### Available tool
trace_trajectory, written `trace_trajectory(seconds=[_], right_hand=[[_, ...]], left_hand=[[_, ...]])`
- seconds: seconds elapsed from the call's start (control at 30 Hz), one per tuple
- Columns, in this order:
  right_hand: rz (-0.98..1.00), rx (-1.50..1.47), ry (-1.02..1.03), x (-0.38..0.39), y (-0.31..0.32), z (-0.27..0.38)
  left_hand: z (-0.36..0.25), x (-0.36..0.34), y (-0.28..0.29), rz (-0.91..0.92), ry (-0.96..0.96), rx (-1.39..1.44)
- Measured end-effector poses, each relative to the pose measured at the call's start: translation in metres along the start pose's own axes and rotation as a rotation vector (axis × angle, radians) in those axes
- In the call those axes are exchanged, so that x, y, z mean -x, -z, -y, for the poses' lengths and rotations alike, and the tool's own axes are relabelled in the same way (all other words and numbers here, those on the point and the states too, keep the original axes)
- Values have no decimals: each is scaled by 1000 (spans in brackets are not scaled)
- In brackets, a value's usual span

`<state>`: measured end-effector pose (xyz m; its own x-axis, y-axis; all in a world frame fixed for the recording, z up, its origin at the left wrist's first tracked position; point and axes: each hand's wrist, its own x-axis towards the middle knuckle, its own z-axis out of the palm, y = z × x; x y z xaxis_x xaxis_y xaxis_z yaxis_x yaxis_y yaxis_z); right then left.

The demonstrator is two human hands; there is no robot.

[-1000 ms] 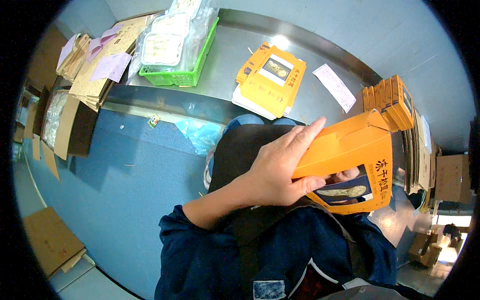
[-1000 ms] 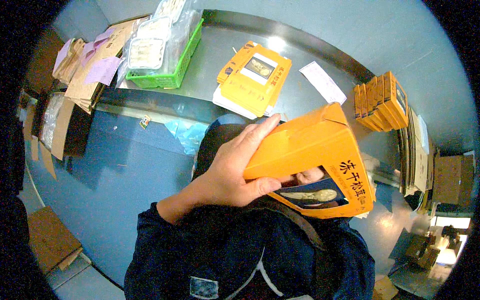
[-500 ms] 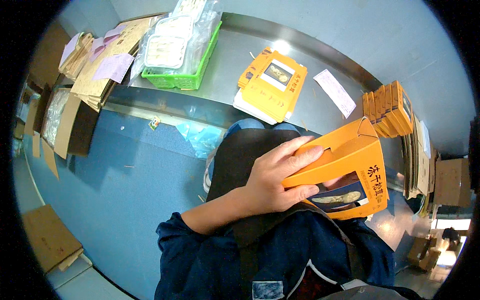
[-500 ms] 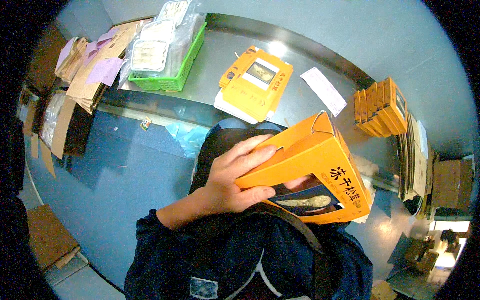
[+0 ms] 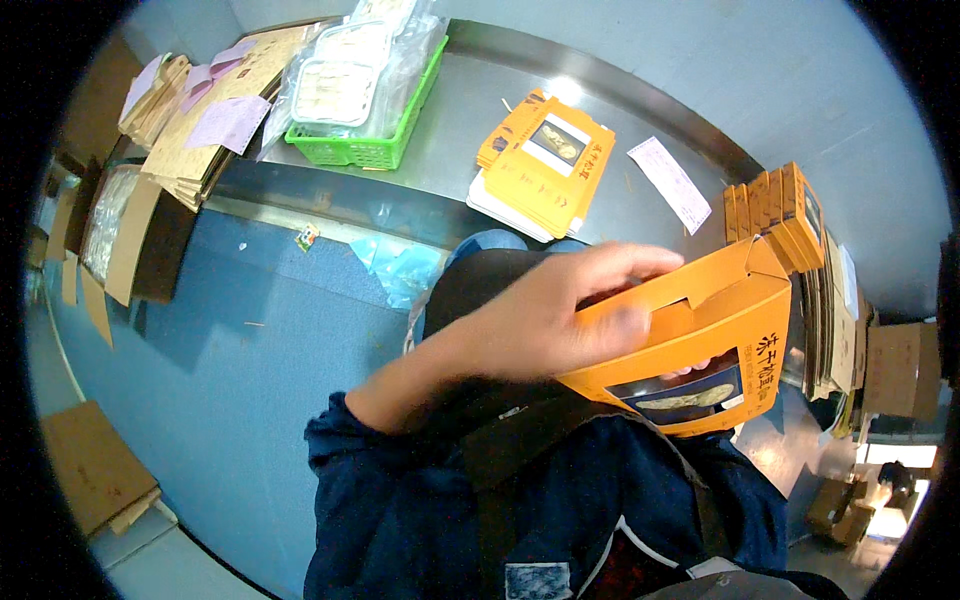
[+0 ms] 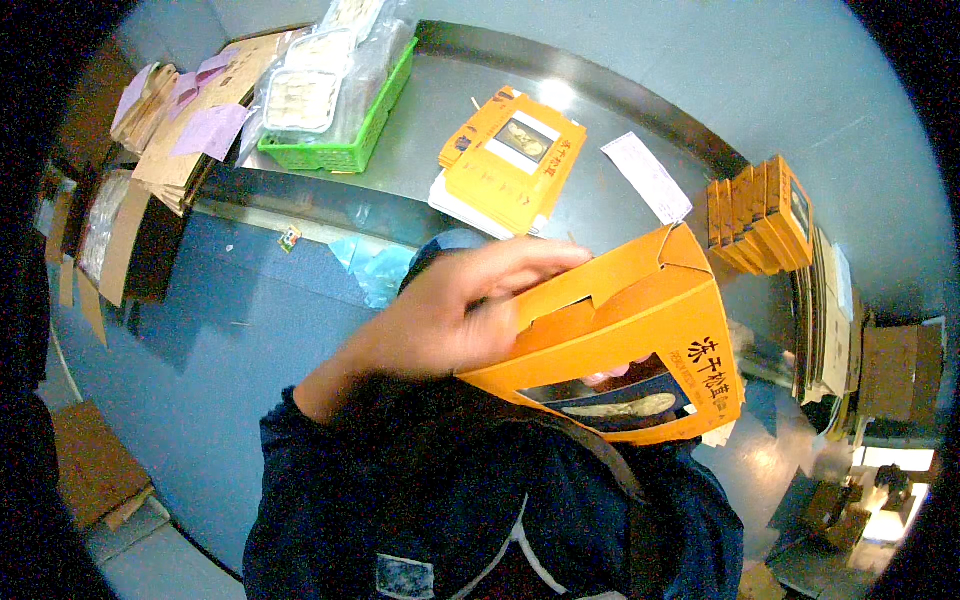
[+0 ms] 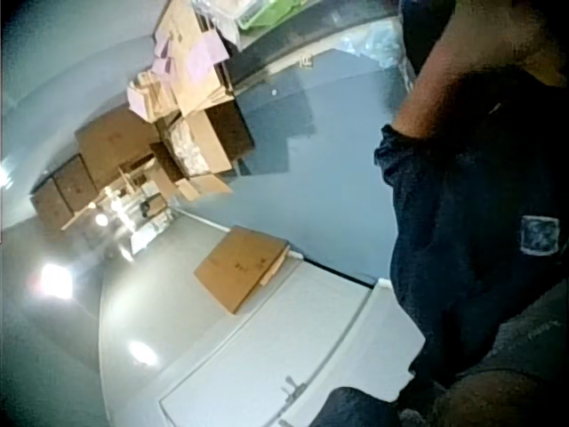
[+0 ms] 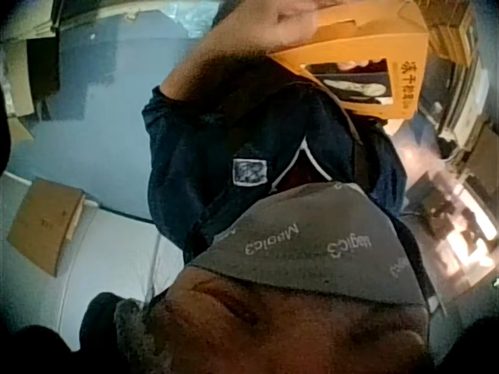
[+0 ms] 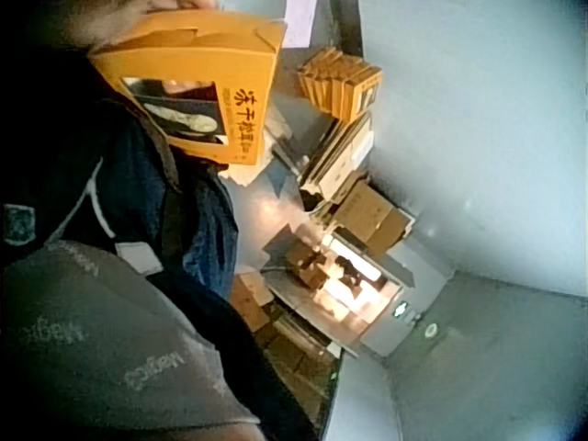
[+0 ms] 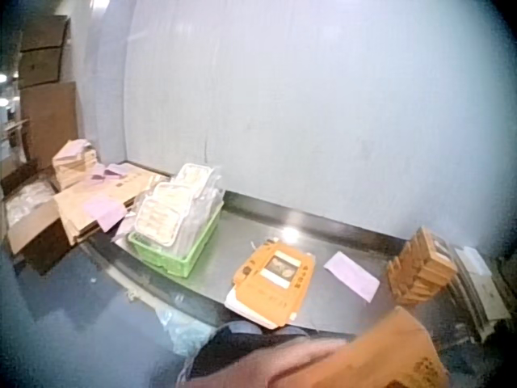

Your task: The person assembles small orange cardboard boxes, places a plastic container of food inside each one, and closes the flaps. The person repeats this process for several boxes, stacking the finished ones on the table.

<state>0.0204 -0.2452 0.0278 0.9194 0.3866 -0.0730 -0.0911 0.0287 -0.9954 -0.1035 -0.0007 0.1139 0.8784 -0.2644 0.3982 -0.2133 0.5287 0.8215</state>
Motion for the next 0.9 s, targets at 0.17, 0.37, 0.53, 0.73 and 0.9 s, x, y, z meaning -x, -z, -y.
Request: trace_trajectory(seconds=[0.17, 0.37, 0.53, 0.73, 0.9], right_hand=[[2, -66, -10, -1, 6, -1], [17, -181, -42, -3, 16, -7], [38, -292, -58, -5, 26, -12], [109, -482, -74, -11, 36, -17], [137, -595, -124, -11, 40, -55]], left_hand=[[-5, -31, 7, 107, 189, -103], [9, -29, 1, -99, 116, -126], [4, -24, -1, -127, 222, 171], [21, 4, 23, -224, 82, -343], [-5, 3, 29, -294, 126, -357]])
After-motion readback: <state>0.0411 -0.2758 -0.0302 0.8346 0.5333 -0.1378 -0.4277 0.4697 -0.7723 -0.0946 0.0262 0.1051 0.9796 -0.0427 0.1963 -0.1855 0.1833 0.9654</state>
